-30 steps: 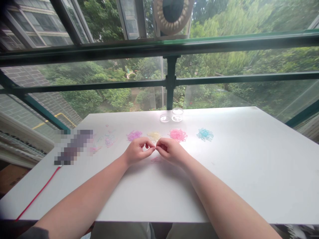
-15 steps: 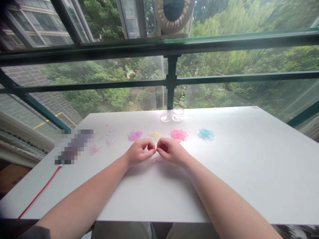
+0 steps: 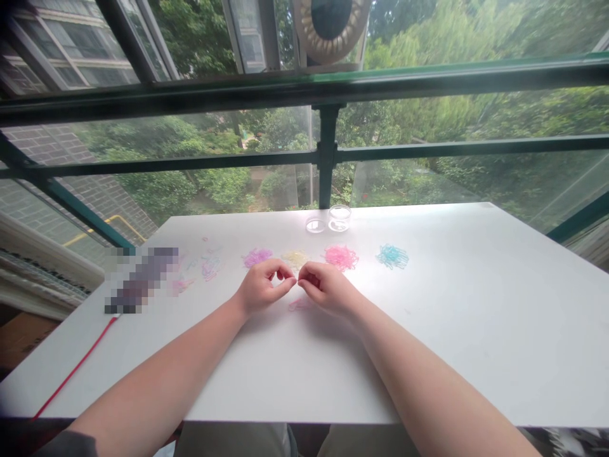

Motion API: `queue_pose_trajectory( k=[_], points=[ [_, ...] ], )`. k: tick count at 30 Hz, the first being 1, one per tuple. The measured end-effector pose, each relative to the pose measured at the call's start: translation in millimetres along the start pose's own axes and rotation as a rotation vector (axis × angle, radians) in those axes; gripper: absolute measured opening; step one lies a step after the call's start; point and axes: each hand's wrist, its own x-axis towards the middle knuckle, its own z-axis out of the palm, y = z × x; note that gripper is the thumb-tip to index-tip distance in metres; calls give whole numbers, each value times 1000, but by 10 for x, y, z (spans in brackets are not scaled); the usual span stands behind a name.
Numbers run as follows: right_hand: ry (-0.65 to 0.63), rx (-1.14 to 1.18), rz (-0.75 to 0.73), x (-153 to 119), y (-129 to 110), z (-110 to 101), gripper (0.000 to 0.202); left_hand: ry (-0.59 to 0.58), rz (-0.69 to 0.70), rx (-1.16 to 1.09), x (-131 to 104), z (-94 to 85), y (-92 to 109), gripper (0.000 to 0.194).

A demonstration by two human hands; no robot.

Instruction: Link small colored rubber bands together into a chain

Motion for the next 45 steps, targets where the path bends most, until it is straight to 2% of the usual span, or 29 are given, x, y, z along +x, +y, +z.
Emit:
queue_pose_trajectory(
  k=[3,10,16,20,22,24,28,35,42,45],
  points=[
    [4,-9,-9,-3,-8,-2,5,2,-7,3,-3,1,13,6],
    [132,-46,41,11,90,-23,4,-213,30,-68,-10,-45,59,3],
    [2,-24,39,8,75,-9,5,-193,3,-61,-14,-46,63,3],
    [62,-34,76,19,128,-14,5,-275,11,-84,-33,-36,105,4],
    [33,-17,83,22,149,-9,5,-308,14,-89,-41,-27,110,4],
    [-7,-3,82,24,153,4,5,-285,-15,-77,-41,-16,86,3],
    [-23,32,95,27,124,24,4,-165,-71,-34,-24,6,18,7],
    [-60,214,92,20,111,5,6,-70,-105,-8,-2,-1,14,9],
    [-31,245,85,2,153,-19,10,-58,-121,0,17,-32,-28,11],
    [-31,250,65,-1,137,-3,20,-61,-106,-5,2,-19,0,10]
  ],
)
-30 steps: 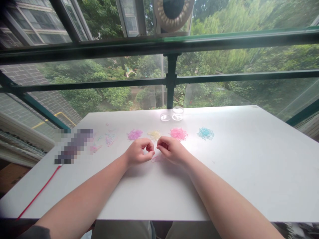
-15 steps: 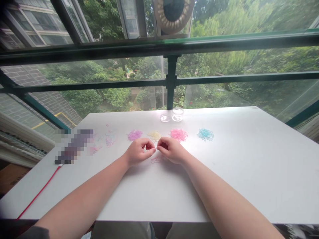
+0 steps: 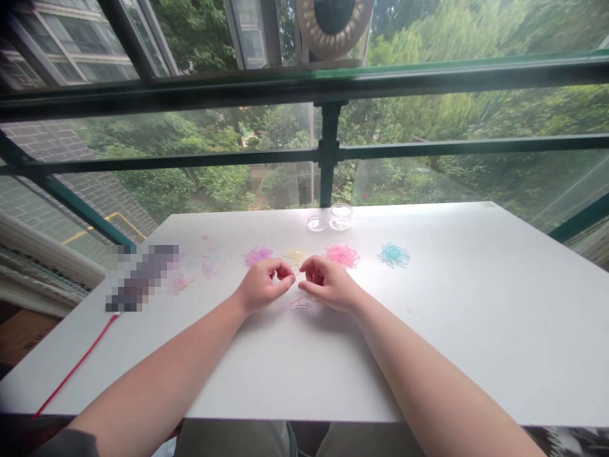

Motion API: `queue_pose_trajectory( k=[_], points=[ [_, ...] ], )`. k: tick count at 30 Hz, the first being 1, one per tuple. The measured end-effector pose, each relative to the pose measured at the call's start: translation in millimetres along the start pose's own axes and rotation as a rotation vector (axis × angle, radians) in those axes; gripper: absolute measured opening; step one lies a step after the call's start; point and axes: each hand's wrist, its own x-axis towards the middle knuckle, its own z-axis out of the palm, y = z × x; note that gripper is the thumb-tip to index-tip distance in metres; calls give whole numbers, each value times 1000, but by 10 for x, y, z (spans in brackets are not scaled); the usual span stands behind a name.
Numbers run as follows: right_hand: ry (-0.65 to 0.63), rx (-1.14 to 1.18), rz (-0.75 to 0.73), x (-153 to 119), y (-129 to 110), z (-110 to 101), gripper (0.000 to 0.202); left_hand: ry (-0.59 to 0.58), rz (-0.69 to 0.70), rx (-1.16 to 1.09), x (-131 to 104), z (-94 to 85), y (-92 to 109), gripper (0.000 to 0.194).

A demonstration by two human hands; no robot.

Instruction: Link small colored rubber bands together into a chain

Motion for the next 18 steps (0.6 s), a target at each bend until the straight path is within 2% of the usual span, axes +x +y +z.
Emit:
queue_pose_trajectory(
  k=[2,4,6,10,14,18],
  points=[
    [4,-10,4,3,-14,21,24,-13,17,-3,-9,8,18,10],
    [28,-40,17,10,-18,30,18,-25,31,-4,-14,10,28,10],
    [78,-77,15,18,-5,17,10,-23,36,-7,-13,7,28,10],
    [184,-87,-14,29,52,-45,9,-1,40,-18,-11,0,17,10],
    [151,-80,-3,22,59,-52,7,38,36,-24,-15,13,13,11],
    [96,-102,1,9,2,-5,5,36,36,-44,-17,28,19,20]
  ],
)
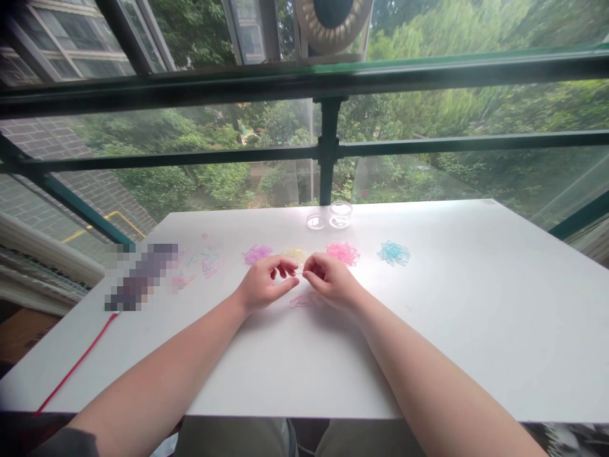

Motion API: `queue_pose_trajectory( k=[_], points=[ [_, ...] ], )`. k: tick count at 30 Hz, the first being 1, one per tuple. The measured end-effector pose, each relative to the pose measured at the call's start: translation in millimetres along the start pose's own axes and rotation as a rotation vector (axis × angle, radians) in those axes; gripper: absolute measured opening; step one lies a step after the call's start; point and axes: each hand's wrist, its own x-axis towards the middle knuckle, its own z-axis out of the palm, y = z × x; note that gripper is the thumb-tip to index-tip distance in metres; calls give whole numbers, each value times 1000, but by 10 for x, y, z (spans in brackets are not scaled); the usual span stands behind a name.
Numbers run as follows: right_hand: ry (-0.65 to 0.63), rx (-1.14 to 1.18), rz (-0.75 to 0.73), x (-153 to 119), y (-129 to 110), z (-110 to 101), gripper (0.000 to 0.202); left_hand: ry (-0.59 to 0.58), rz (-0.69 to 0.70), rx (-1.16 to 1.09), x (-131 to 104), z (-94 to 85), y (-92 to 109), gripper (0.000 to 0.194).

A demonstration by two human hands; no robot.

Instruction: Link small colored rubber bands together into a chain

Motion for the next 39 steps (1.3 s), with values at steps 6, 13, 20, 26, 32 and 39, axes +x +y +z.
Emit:
queue_pose_trajectory(
  k=[6,13,20,26,32,39],
  points=[
    [-38,-36,-13,-5,-15,7,4,-40,10,17,12,-10,10,9],
    [27,-40,-32,21,57,-86,4,-12,10,5,25,-38,-29,9],
    [20,49,-33,49,81,-104,17,7,0,-8,27,-23,-40,10],
    [-36,-66,-39,22,-2,-31,7,-23,21,2,14,-7,-19,10],
    [15,25,-36,46,70,-99,7,-12,8,-16,32,-39,-40,8],
    [-9,-23,-34,27,7,-48,7,-52,9,10,16,-13,-30,10]
  ],
)
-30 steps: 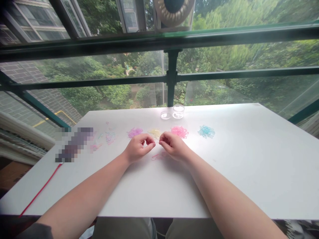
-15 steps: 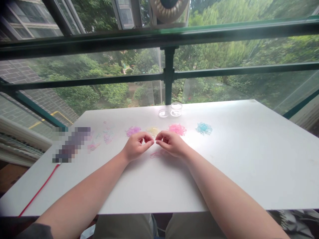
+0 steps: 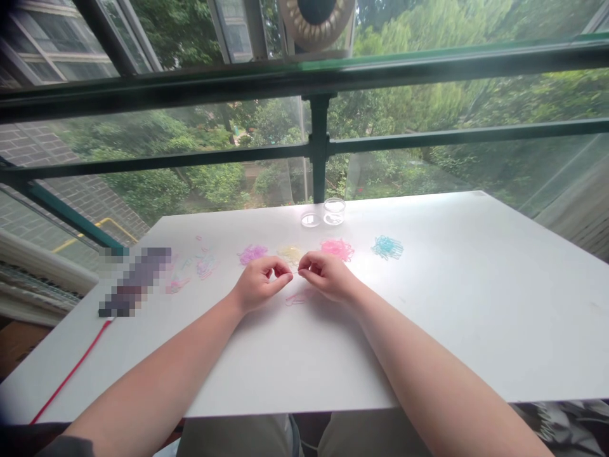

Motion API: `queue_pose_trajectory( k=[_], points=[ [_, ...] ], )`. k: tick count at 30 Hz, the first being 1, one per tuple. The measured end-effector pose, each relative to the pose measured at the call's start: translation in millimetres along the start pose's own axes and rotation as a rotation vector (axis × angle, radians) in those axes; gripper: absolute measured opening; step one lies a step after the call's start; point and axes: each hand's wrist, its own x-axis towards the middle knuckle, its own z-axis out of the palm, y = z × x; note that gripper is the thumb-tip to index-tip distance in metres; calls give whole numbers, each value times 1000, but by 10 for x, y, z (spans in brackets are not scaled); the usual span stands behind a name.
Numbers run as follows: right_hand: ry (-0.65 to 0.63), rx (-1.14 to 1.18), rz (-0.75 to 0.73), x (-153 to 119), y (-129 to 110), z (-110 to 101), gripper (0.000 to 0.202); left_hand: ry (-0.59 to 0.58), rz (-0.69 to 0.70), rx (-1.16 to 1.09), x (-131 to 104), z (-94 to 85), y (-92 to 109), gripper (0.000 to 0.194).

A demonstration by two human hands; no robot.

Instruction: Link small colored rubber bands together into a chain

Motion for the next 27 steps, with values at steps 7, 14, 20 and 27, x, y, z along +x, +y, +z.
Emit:
queue_pose_trajectory(
  k=[7,14,20,27],
  points=[
    [46,-44,46,24,85,-87,4,61,5,133,31,-65,-66,9],
    [-213,-378,177,-1,-51,-196,11,139,-45,413,182,-28,-202,8],
    [-317,-370,160,-9,-83,-201,19,131,-82,449,238,45,-251,9],
    [-305,-391,191,3,-48,-178,13,88,-197,350,218,45,-236,16]
  ],
)
